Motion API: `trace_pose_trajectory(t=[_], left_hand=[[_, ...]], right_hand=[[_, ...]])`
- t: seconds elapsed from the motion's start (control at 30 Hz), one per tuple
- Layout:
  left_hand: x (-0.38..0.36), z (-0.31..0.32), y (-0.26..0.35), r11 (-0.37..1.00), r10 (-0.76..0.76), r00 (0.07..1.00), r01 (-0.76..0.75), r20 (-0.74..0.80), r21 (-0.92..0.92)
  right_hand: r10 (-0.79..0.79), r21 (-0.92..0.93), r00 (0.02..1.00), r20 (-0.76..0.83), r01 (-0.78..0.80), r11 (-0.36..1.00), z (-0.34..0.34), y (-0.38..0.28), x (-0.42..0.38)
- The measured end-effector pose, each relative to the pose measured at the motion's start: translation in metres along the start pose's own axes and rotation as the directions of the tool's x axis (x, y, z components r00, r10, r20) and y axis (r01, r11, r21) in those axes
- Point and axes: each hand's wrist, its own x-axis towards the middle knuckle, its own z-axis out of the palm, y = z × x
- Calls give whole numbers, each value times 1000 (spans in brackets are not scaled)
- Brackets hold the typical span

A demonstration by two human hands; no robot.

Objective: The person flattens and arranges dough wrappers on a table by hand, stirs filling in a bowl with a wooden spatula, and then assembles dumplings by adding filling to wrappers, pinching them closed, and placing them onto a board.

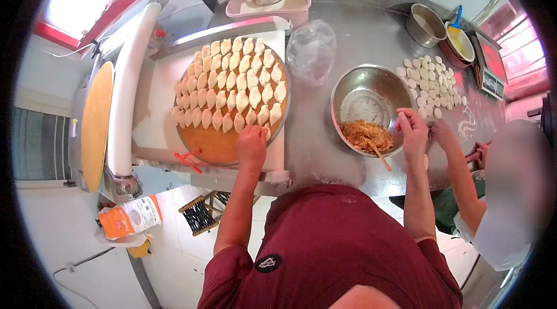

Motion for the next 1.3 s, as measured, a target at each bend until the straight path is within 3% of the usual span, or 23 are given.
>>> trace_pose_trajectory(t=[0.3, 0.37, 0.47, 0.57, 0.67, 0.73, 0.8, 0.87, 0.97, 1.07, 1.17, 1.27, 1.3], left_hand=[[-3, 5, -8, 998, 12, 999, -14, -30, -54], [-4, 4, -6, 997, 66, 997, -67, -25, -32], [-5, -19, 8, 998, -2, 999, 4, -36, 59], [0, -50, 36, 997, -71, 997, 71, -43, 2], [9, -45, 67, 984, 99, 990, -113, -104, -140], [17, -22, 102, 915, 372, 918, -388, -137, -113], [15, -6, 157, 808, 568, 822, -565, -34, -167], [10, 19, 200, 815, 571, 757, -568, 319, -112], [9, 66, 225, 702, 712, 675, -694, 191, -160], [11, 87, 216, 751, 591, 720, -656, 364, 76], [17, 93, 199, 747, 559, 702, -657, 441, 98], [20, 81, 202, 793, 569, 698, -606, 436, -64], [22, 85, 200, 836, 541, 715, -512, 442, -196]], right_hand=[[107, -92, 988, 111, -97, 991, 6, 6, 4], [56, -155, 988, 144, -33, 987, 12, 20, 5], [-37, -303, 984, 173, 89, 949, 9, 1, 5], [-22, -252, 955, 295, 99, 963, 3, -4, 7], [-69, -268, 927, 367, 177, 947, 0, -10, 6], [-115, -289, 921, 372, 232, 929, 0, -11, 5], [-177, -361, 901, 397, 330, 872, -1, -4, 7], [-231, -393, 880, 415, 403, 827, -3, 0, 6], [-175, -465, 917, 360, 338, 818, -7, 5, -1], [-129, -400, 939, 320, 257, 880, -21, 5, -7], [-95, -422, 948, 303, 223, 879, -32, 9, -10], [-69, -506, 966, 248, 190, 842, -37, 3, -4], [-62, -535, 974, 216, 171, 828, -36, 0, -2]])
